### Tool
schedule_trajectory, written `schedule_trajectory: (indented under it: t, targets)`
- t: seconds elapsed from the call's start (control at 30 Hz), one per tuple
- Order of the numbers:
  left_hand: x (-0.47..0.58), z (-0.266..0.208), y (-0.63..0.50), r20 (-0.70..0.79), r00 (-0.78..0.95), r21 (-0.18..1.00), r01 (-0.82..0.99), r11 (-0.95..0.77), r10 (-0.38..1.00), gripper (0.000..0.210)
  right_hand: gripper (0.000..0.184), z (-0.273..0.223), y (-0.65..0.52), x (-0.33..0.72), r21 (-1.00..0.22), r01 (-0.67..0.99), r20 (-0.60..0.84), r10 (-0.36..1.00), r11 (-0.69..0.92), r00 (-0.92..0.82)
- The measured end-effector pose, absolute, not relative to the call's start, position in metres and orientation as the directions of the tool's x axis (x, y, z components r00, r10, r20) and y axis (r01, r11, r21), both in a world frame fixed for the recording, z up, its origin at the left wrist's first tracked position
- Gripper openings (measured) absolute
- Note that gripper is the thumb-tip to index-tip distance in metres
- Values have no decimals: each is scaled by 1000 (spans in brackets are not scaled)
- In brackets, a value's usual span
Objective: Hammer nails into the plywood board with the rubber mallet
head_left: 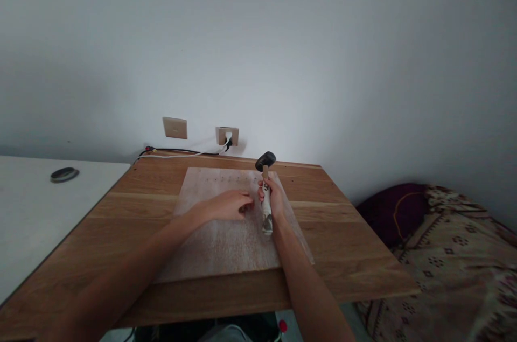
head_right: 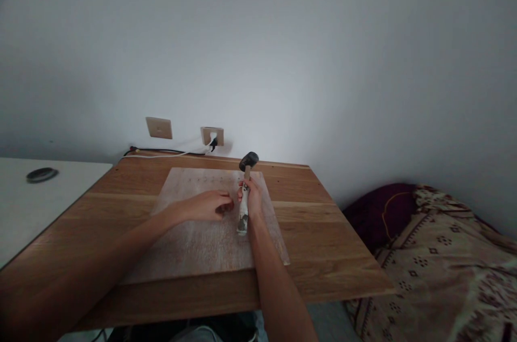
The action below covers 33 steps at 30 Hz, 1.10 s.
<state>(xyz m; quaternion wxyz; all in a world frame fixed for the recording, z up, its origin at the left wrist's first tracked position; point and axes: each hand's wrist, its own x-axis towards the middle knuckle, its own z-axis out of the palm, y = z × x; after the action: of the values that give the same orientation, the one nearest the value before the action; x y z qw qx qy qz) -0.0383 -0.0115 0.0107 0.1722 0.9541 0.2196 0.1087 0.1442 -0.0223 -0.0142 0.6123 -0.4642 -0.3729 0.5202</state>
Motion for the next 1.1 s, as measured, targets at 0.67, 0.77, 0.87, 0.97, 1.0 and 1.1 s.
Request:
schedule_trajectory:
  t: [0.67,0.77,0.87,0.97,1.0,1.1]
  targets:
    - [-93,6,50,313,472,751,408,-519,824,18,28,-5,-33,128,-956,-289,-5,984,48,178]
    - [-119,-5,71,328,327,736,499,-457,886,19,28,-5,-33,126,-962,-270,-16,987,28,159]
    - [-127,-17,75,309,370,723,508,-469,876,17,27,-5,-34,125,-964,-266,-23,988,18,150]
    - [-126,-24,71,313,399,722,489,-489,862,14,27,-4,-35,124,-967,-253,-17,991,17,133]
    - [-125,-24,70,322,391,720,490,-491,862,13,28,-4,-35,123,-968,-249,-16,991,17,130]
    - [-125,-24,68,337,376,710,500,-495,863,12,29,-2,-36,122,-968,-248,-11,991,22,133]
